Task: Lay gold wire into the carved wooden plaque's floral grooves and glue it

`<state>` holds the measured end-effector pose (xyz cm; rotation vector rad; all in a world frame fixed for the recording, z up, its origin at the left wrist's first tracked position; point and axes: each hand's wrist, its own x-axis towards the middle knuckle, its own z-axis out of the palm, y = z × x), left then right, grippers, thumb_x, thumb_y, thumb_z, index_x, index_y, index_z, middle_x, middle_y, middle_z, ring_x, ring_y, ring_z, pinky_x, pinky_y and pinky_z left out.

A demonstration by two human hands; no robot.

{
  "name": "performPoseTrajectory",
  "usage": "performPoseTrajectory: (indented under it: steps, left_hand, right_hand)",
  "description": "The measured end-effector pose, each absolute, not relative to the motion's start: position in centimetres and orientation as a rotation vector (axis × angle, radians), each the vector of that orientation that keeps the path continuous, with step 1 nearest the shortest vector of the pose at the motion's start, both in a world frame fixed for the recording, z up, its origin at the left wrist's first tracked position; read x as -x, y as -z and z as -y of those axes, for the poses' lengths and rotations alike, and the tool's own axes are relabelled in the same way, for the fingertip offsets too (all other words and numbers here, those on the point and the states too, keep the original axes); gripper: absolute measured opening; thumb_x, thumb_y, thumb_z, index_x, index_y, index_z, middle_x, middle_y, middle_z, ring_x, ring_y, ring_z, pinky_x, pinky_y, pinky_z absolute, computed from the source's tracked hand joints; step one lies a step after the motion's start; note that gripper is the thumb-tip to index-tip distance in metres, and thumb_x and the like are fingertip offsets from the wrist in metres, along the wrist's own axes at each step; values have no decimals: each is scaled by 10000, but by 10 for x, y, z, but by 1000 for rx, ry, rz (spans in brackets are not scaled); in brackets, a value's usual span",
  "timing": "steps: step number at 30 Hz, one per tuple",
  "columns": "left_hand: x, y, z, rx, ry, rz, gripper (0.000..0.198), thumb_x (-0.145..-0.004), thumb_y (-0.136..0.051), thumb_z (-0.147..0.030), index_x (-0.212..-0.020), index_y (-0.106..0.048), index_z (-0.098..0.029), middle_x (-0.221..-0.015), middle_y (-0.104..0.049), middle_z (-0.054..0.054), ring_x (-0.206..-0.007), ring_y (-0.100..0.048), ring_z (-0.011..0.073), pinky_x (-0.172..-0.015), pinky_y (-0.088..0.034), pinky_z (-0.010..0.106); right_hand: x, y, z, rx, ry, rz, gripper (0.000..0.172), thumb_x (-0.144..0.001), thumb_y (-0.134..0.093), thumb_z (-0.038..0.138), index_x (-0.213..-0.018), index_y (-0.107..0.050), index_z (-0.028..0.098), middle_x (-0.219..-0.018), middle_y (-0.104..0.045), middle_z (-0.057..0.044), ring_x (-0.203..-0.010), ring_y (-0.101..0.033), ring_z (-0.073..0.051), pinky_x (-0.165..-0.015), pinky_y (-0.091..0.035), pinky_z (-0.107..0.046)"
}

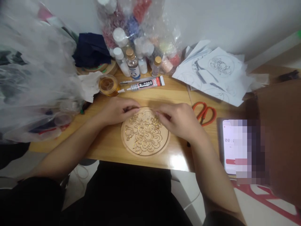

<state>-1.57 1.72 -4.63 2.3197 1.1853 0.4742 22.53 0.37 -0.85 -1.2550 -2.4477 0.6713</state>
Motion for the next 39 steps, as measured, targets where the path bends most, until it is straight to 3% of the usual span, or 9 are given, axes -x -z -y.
performPoseTrajectory:
  steps: [13, 21, 25, 28, 33, 39]
  left_hand:
    - [16, 46, -17, -2315, -429, -1228, 159, -836, -588, -291, -911, -678, -183, -627, -597, -36, -566, -495, 83, -569, -300, 211]
    - [16, 47, -17, -2286, -450, -1218, 174, -843, -576, -308, -900, -688, -188, -628, -612, -29, -562, -494, 86, -556, -301, 210]
    - [15, 47, -17, -2296, -480, -1229, 164, -865, -557, -275, -876, -693, -184, -637, -626, -21, -581, -513, 89, -558, -308, 213]
    - [14, 46, -17, -2299, -501, -1223, 148, -868, -569, -255, -867, -696, -179, -660, -649, -20, -585, -528, 85, -570, -333, 209]
    - [12, 47, -16, -2323, -503, -1208, 176, -890, -550, -239, -889, -716, -179, -743, -700, 8, -627, -577, 99, -615, -388, 217]
    - [8, 41, -20, -2374, -484, -1116, 199, -883, -534, -231, -848, -723, -178, -801, -694, 57, -762, -620, 173, -700, -437, 290]
  right_hand:
    - [-227, 11, -7, 1290, -657, 2469, 210, -879, -514, 292, -875, -705, 203, -724, -703, -32, -589, -611, -160, -532, -387, -275]
    - [-227, 8, -5, 1347, -688, 2405, 178, -881, -519, 320, -805, -643, 216, -591, -626, 2, -516, -552, -135, -517, -358, -266]
    - [-225, 11, -7, 1351, -691, 2292, 189, -907, -477, 318, -833, -609, 204, -668, -641, -12, -597, -571, -142, -573, -388, -261]
    - [-222, 19, -10, 1324, -802, 2196, 194, -913, -465, 318, -862, -599, 188, -703, -630, -15, -632, -562, -133, -592, -392, -249]
    - [-214, 31, -14, 1286, -1170, 2012, 218, -810, -577, 362, -809, -604, 146, -553, -487, 49, -490, -431, -83, -492, -324, -215]
    - [-207, 23, -21, 1280, -1272, 1883, 279, -790, -572, 406, -783, -597, 128, -641, -549, 12, -537, -455, -84, -507, -346, -221]
